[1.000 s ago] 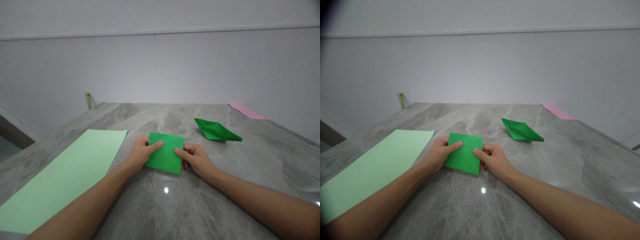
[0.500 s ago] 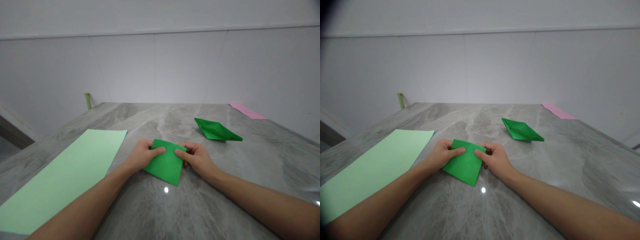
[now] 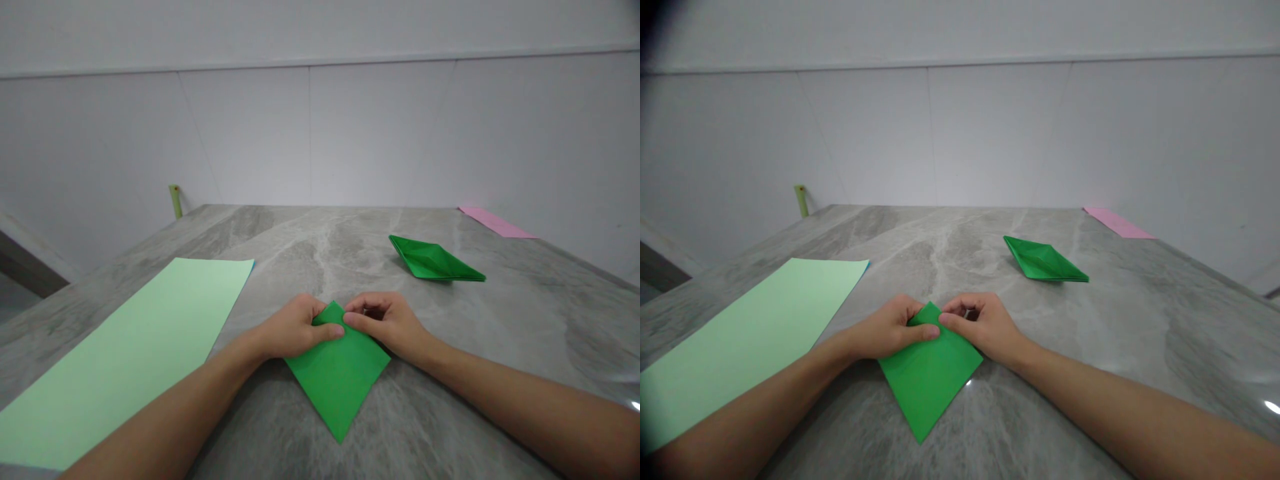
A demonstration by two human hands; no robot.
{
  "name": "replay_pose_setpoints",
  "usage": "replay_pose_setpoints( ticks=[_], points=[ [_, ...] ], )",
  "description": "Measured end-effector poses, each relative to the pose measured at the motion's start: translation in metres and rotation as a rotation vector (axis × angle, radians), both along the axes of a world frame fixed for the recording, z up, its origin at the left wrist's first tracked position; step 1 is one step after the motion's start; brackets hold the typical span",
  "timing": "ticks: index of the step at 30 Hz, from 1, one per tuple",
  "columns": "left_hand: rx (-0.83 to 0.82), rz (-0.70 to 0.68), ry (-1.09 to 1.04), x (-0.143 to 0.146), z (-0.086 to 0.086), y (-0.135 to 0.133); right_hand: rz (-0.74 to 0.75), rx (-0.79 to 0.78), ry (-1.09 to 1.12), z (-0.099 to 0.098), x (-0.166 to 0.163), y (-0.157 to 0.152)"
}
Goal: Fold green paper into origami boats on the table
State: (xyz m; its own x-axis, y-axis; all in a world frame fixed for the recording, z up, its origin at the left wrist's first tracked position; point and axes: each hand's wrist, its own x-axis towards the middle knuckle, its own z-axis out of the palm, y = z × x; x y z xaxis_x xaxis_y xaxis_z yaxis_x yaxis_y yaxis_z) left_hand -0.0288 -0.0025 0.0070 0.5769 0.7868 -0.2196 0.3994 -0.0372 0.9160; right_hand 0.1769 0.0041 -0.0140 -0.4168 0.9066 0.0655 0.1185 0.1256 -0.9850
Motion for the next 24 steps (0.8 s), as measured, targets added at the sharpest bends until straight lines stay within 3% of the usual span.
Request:
replay_pose_setpoints(
  ticks=[10,17,24],
  points=[
    [0.258,-0.046,0.176,0.003,-0.001,0.000,0.019,0.064,-0.066,0.004,-0.003,-0.002],
    [0.437,0.088,0.254,0.001,-0.006,0.008,-0.137,0.068,0.010,0.004,-0.001,-0.001],
    [0.513,0.149,0.250,0.001,-0.006,0.011,-0.169,0.066,0.020,0.006,-0.003,0.000]
  ],
)
